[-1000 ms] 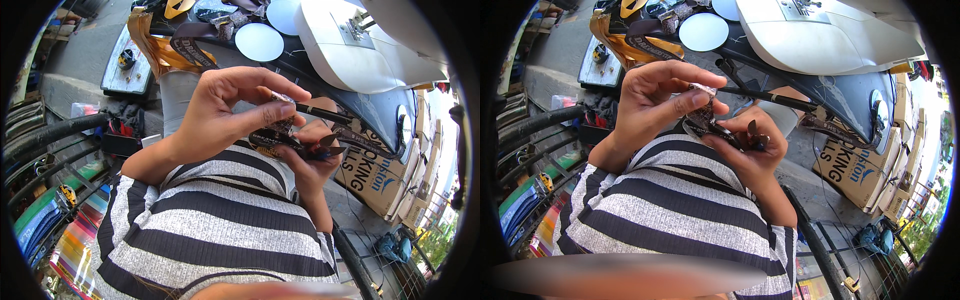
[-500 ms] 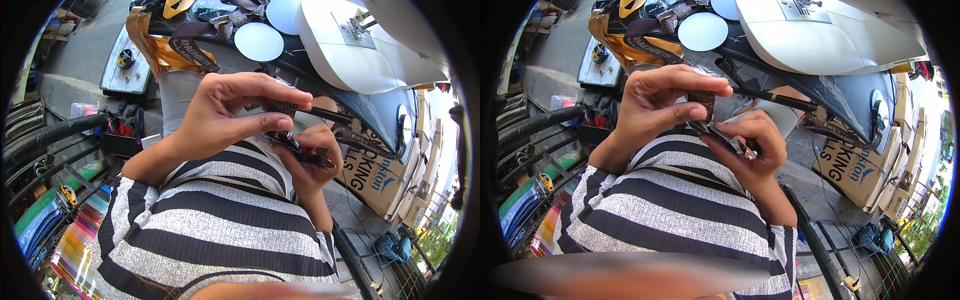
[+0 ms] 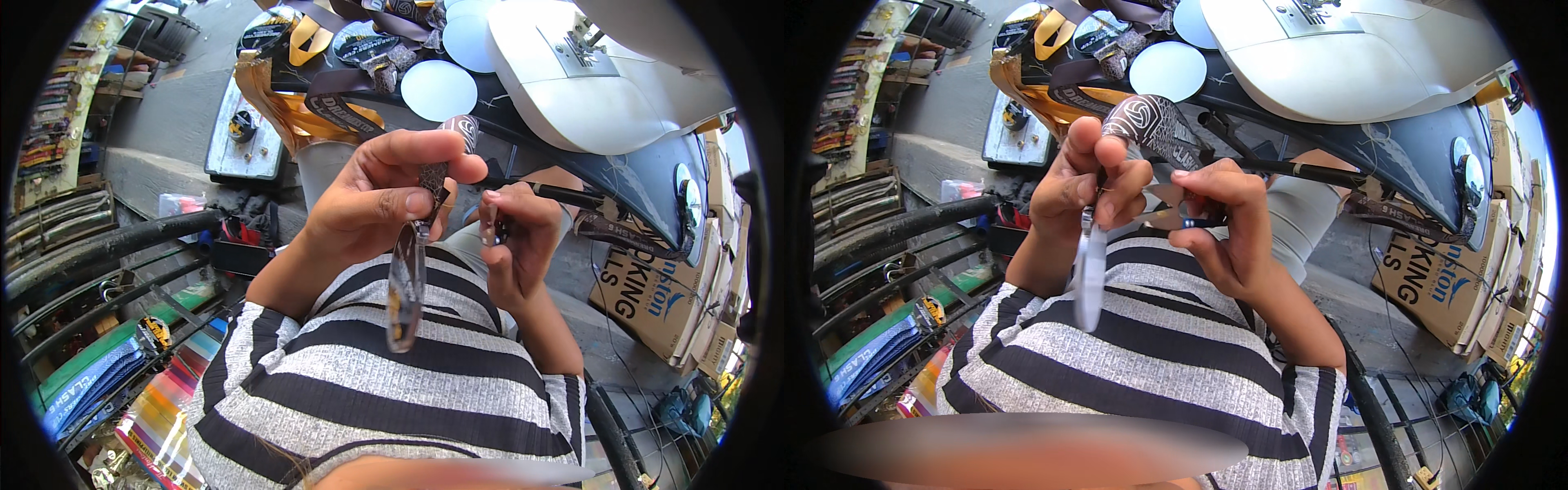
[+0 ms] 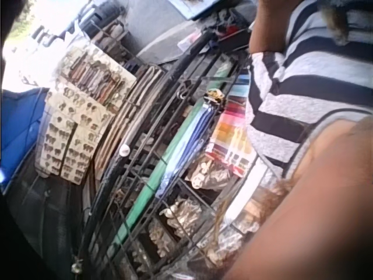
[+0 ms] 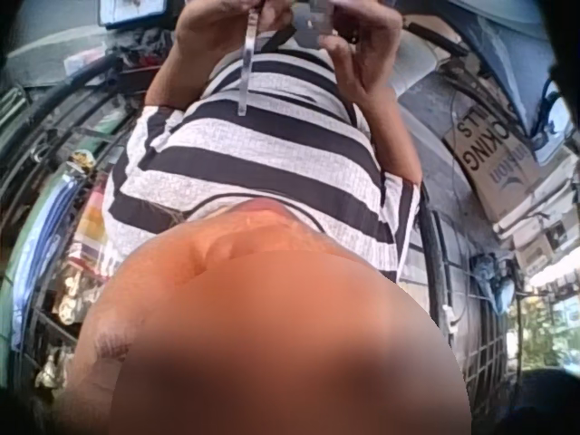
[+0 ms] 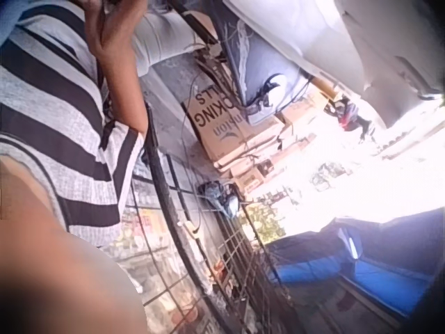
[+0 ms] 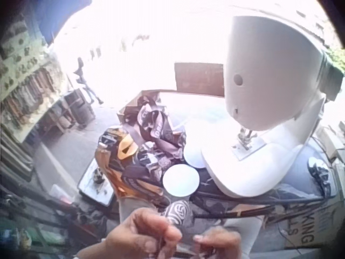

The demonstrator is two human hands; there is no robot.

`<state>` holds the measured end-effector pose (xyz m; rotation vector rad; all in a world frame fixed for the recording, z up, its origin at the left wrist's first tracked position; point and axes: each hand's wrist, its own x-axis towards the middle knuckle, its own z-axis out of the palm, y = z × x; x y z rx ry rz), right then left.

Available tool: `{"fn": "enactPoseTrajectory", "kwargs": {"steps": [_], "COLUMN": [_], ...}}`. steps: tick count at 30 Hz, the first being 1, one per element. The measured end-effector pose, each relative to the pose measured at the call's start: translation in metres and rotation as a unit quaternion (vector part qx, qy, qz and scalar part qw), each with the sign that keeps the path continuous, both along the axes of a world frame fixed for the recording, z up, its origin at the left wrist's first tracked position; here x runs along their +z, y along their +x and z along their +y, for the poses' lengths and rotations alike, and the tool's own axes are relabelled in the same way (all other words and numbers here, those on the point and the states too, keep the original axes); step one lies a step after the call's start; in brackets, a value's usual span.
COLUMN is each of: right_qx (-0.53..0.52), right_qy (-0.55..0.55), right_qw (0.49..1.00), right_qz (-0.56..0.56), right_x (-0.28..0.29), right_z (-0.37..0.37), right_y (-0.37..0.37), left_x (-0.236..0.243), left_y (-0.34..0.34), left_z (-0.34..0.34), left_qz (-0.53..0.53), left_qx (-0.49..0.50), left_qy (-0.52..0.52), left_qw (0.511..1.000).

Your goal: The person threads a sewing machine and sews a short seam on a brown fabric strip. They then use scissors to trim the seam allowance and cut the strip into smaller pieces.

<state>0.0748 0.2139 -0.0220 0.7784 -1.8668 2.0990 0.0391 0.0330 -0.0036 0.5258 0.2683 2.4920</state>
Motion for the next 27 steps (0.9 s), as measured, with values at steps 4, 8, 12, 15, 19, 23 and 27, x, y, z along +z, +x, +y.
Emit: {"fn": "enactPoseTrajectory", "kwargs": {"steps": [4,8,12,15,19,23,27], "right_qx": [-0.040,-0.054,-0.066,-0.065,-0.066,-0.070,-0.072], "right_qy": [0.076,0.075,0.085,0.088,0.089,0.091,0.089], "right_qw": [0.994,0.992,0.989,0.988,0.987,0.986,0.986], "right_qz": [0.068,0.090,0.104,0.114,0.114,0.117,0.121], "right_x": [0.004,0.009,0.012,0.012,0.014,0.016,0.018], "right_z": [-0.005,-0.013,-0.015,-0.015,-0.014,-0.013,-0.012], "right_y": [-0.009,-0.014,-0.015,-0.016,-0.016,-0.015,-0.014], "left_x": [-0.014,-0.032,-0.040,-0.036,-0.030,-0.025,-0.022], "left_y": [0.007,0.009,0.008,0.008,0.008,0.007,0.008], "left_z": [-0.002,0.002,0.004,0.003,0.003,0.003,0.003], "left_qz": [-0.105,-0.117,-0.123,-0.125,-0.124,-0.121,-0.116], "left_qx": [-0.071,-0.061,-0.080,-0.084,-0.085,-0.081,-0.078], "left_qy": [0.096,0.072,0.102,0.098,0.090,0.079,0.066], "left_qw": [0.987,0.989,0.984,0.984,0.985,0.986,0.988]}}
